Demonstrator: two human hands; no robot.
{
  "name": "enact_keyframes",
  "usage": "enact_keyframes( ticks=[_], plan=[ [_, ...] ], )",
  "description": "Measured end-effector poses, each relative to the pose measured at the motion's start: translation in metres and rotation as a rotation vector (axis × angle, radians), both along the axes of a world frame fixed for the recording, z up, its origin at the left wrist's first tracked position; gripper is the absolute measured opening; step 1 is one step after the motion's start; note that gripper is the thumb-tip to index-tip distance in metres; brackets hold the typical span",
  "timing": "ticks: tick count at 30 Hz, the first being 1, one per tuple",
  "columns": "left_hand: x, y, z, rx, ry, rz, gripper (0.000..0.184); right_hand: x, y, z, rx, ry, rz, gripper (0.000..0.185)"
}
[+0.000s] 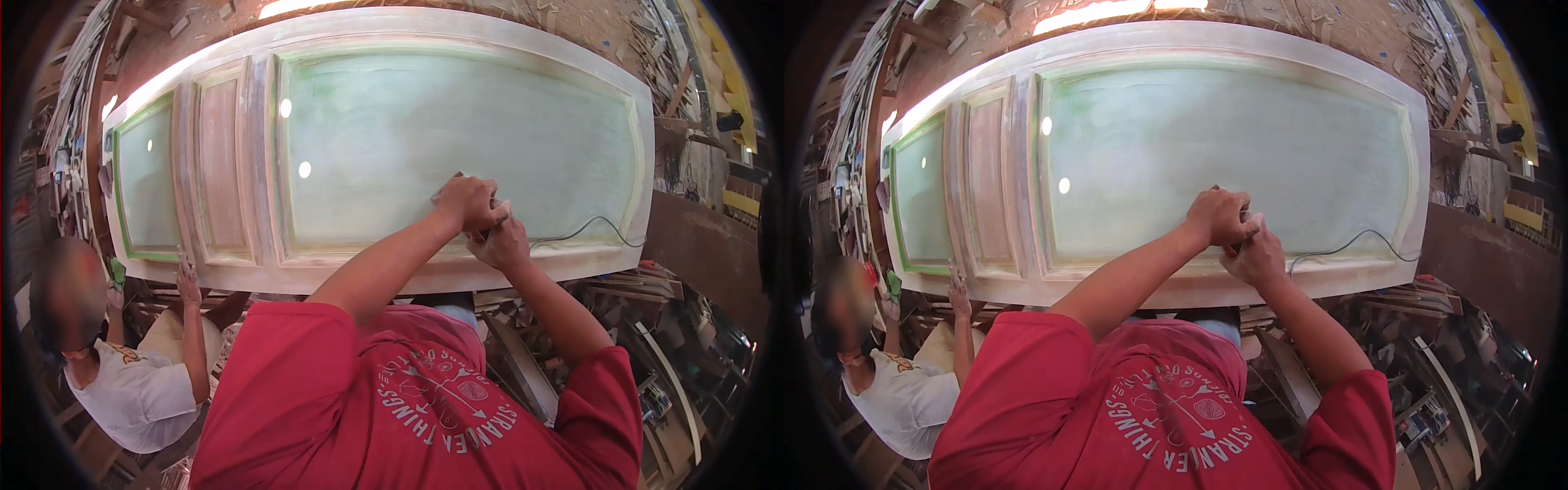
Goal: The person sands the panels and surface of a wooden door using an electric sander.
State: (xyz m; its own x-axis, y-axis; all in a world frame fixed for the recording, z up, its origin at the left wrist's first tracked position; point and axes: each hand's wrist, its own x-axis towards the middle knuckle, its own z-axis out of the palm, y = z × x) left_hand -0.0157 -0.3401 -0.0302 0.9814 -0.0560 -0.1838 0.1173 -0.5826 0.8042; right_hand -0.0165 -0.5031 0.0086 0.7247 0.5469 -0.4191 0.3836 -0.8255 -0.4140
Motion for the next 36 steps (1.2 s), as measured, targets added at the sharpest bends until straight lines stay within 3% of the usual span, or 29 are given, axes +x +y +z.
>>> enact_keyframes(
  ticks=[6,9,12,18,24,28,36],
  plan=[
    [-0.065,0.102,-0.003,0.053,0.017,0.106,0.041,-0.048,0.099,-0.003,0.121,-0.022,0.098,0.057],
    [-0.104,0.158,-0.002,0.033,0.003,0.18,0.038,-0.075,0.153,-0.006,0.098,0.092,0.094,0.055],
    [-0.14,0.207,-0.004,0.058,0.022,0.225,0.036,-0.097,0.199,-0.011,0.293,0.023,0.242,0.05],
    [-0.193,0.262,0.001,0.032,0.029,0.31,0.042,-0.134,0.257,-0.017,0.227,0.129,0.29,0.045],
    [-0.199,0.242,-0.004,0.03,0.032,0.329,0.04,-0.136,0.237,-0.019,0.207,0.166,0.302,0.052],
    [-0.166,0.188,-0.005,0.045,0.0,0.307,0.033,-0.107,0.189,-0.003,0.15,0.164,0.245,0.056],
    [-0.087,0.067,-0.007,0.013,-0.042,0.205,0.042,-0.051,0.066,0.002,0.076,0.073,0.149,0.056]
  ],
)
